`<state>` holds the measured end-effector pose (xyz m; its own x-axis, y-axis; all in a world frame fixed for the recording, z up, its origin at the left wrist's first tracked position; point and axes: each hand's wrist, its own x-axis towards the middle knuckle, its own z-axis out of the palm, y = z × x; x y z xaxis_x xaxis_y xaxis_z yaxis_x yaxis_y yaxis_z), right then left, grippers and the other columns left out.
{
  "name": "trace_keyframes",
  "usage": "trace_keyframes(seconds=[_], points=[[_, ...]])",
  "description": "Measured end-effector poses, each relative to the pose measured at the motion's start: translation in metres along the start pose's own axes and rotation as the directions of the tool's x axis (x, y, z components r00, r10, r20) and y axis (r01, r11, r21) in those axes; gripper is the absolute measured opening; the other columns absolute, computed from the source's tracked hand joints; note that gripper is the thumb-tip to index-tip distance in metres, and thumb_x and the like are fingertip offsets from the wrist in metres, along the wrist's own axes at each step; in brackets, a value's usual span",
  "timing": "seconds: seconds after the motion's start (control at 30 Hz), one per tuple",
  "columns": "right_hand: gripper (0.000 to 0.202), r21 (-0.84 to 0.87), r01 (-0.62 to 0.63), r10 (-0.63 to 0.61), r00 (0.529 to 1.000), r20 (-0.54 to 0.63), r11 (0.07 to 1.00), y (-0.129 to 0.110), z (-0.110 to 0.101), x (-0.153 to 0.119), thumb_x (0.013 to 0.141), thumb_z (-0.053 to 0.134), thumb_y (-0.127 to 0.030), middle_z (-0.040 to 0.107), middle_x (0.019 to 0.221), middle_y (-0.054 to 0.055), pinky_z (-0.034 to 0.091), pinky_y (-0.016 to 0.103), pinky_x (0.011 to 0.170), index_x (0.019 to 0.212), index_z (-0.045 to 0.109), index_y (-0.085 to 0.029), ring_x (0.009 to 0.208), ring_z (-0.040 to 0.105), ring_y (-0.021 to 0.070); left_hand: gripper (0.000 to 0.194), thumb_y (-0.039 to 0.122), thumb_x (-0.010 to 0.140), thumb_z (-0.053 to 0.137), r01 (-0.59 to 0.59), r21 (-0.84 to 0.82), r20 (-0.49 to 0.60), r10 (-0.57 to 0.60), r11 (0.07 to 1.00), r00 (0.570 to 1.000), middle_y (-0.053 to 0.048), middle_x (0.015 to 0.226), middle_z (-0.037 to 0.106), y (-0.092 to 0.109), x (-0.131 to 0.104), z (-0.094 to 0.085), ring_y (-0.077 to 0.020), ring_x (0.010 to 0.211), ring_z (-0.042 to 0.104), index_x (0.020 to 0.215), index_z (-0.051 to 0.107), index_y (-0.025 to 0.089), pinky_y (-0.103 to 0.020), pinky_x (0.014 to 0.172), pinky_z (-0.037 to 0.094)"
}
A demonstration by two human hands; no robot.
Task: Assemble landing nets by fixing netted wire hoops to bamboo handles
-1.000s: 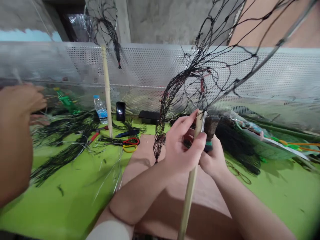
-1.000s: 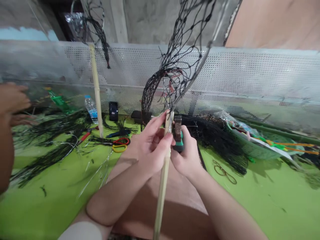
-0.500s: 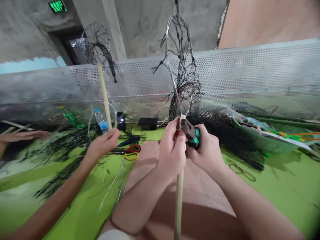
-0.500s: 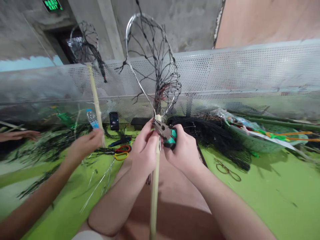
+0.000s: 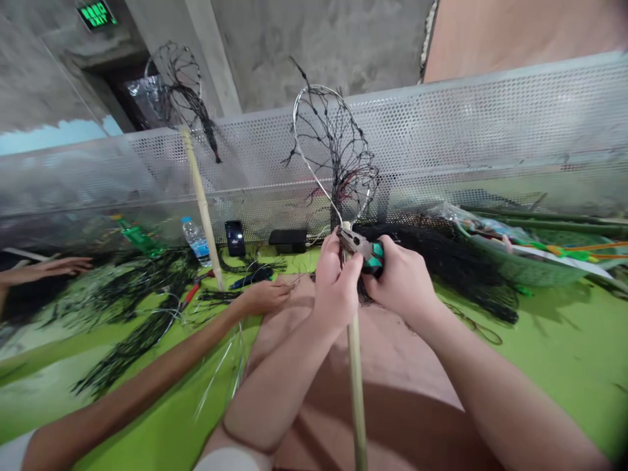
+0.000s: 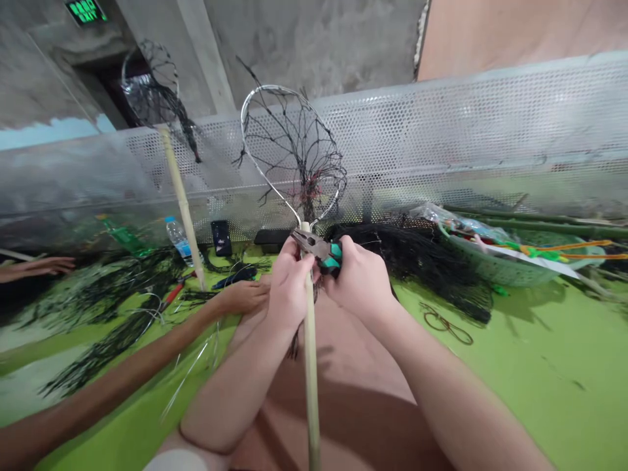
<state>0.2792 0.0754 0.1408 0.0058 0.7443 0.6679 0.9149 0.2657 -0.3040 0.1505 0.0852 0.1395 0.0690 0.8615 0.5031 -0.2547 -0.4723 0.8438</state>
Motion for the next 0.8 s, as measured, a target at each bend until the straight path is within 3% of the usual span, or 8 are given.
trace_keyframes(seconds=[0.13, 0.23, 0.4, 0.53, 0.8], points=[[0.018, 0.014, 0.004, -0.004, 1.0, -0.005, 1.0, 0.006, 0.007, 0.003, 0.068, 0.051, -0.03, 0.057, 0.067, 0.005, 0.026, 0.031, 0.056, 0.081, 0.041, -0.023, 0.055, 0.047, 0.0184, 0.03, 0.037, 0.087, 0.071, -0.011, 0.029, 0.028, 0.011, 1.0, 1.0, -0.002, 0.095, 0.065, -0.003, 0.006, -0.001, -0.0152, 0.089, 0.062, 0.112, 0.062, 0.023, -0.029, 0.087, 0.051], [0.018, 0.099, 0.003, -0.004, 1.0, 0.01, 0.995, 0.009, 0.012, 0.005, 0.067, 0.053, -0.028, 0.056, 0.064, 0.004, 0.028, 0.031, 0.057, 0.079, 0.041, -0.024, 0.055, 0.049, 0.0188, 0.041, 0.035, 0.08, 0.078, 0.027, -0.075, 0.055, -0.023, 0.997, 0.998, -0.003, 0.106, 0.067, -0.004, 0.012, -0.002, -0.0156, 0.101, 0.063, 0.115, 0.061, 0.023, -0.029, 0.096, 0.049], [0.017, 0.352, -0.059, 0.026, 0.995, 0.097, 0.934, 0.012, 0.019, 0.006, 0.068, 0.056, -0.023, 0.065, 0.069, 0.005, 0.037, 0.03, 0.059, 0.084, 0.053, -0.02, 0.061, 0.059, 0.0206, 0.04, 0.036, 0.071, 0.083, 0.211, -0.124, 0.198, -0.185, 0.97, 0.963, -0.001, 0.095, 0.069, -0.013, 0.021, -0.005, -0.0165, 0.093, 0.065, 0.105, 0.068, 0.021, -0.031, 0.093, 0.048], [0.025, 0.476, -0.106, 0.033, 0.987, 0.158, 0.873, 0.016, 0.028, 0.005, 0.068, 0.058, -0.021, 0.072, 0.08, 0.007, 0.044, 0.03, 0.064, 0.093, 0.063, -0.017, 0.071, 0.066, 0.0229, 0.035, 0.03, 0.073, 0.08, 0.235, -0.216, 0.185, -0.197, 0.948, 0.963, -0.002, 0.103, 0.072, -0.021, 0.023, -0.004, -0.0174, 0.102, 0.066, 0.104, 0.067, 0.021, -0.033, 0.101, 0.046], [0.025, 0.553, -0.144, 0.054, 0.983, 0.176, 0.821, 0.021, 0.047, 0.003, 0.067, 0.058, -0.021, 0.074, 0.083, 0.01, 0.049, 0.033, 0.069, 0.09, 0.066, -0.015, 0.08, 0.069, 0.0276, 0.038, 0.019, 0.071, 0.079, 0.176, -0.027, 0.169, -0.169, 0.984, 0.971, -0.009, 0.109, 0.075, -0.023, 0.024, -0.003, -0.0231, 0.109, 0.069, 0.101, 0.055, 0.018, -0.042, 0.106, 0.046]])
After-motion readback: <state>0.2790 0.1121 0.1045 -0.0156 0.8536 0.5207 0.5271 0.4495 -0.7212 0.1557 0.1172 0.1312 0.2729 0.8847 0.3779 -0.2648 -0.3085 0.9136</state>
